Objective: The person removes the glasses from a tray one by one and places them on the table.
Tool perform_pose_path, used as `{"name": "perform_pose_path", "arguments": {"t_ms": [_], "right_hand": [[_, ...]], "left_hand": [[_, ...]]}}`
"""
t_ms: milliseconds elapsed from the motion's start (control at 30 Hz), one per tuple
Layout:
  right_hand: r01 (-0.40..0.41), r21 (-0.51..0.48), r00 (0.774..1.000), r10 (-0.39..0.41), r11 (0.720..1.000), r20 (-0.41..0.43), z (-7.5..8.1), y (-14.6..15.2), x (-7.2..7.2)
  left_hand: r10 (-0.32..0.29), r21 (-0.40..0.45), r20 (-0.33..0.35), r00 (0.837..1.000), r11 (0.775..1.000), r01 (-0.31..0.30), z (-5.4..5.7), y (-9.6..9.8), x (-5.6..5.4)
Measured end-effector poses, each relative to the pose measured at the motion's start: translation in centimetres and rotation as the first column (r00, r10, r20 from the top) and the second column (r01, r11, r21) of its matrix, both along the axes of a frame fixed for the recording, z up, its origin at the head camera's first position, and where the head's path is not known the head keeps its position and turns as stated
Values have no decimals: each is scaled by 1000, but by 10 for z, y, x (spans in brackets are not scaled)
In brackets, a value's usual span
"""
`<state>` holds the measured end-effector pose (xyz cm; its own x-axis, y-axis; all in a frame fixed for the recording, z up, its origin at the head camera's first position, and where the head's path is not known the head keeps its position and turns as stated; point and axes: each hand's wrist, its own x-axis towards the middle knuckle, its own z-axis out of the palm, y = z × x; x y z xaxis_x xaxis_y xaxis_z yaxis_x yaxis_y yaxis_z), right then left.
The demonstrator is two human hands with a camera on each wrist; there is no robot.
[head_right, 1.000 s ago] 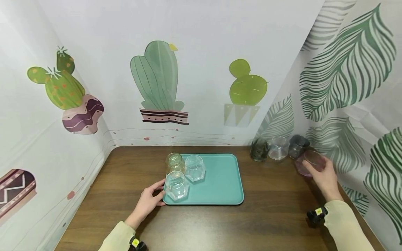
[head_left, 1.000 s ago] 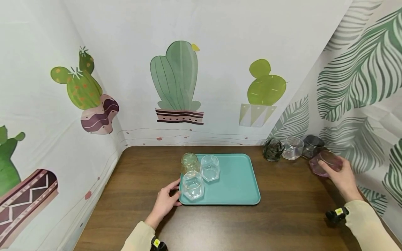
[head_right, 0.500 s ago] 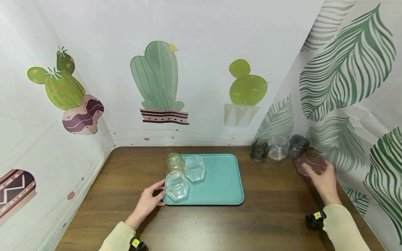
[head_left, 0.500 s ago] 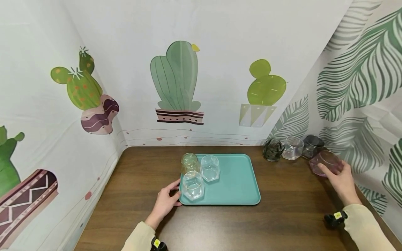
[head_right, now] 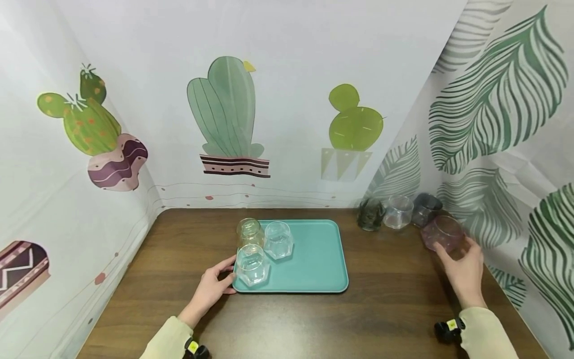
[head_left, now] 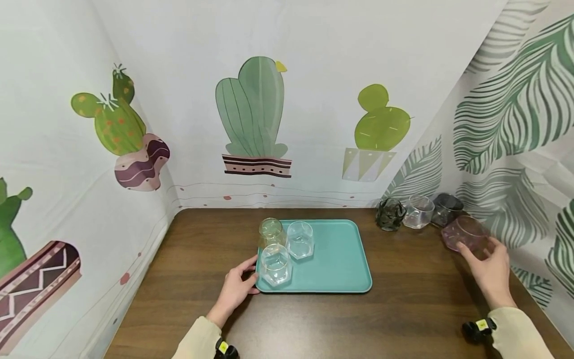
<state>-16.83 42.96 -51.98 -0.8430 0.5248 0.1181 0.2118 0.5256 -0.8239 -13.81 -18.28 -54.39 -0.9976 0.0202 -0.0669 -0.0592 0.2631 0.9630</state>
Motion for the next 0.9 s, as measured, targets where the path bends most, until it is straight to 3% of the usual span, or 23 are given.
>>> {"name": "perform_pose_path", "arguments": {"t_ms": [167, 300, 533, 733, 900], "right_hand": [[52, 9, 999, -52, 999, -1, 3, -11, 9], [45, -2, 998, -45, 999, -46, 7, -22, 13], [-62, 13, 991, 63, 998, -117, 12, -39, 19], [-153, 55, 978, 159, 987, -134, 15, -61, 23], [-210, 104, 962, 225, 972, -154, 19, -79, 23]], "left_hand": [[7, 13, -4, 1000, 1000, -7, 1, 0, 1], [21, 11, 1, 1000, 1000, -21, 0, 0, 0], [62, -9, -1, 998, 998, -62, 0, 5, 0], [86, -29, -5, 996, 996, -87, 16, 13, 6], [72, -11, -2, 997, 997, -72, 5, 7, 2]]}}
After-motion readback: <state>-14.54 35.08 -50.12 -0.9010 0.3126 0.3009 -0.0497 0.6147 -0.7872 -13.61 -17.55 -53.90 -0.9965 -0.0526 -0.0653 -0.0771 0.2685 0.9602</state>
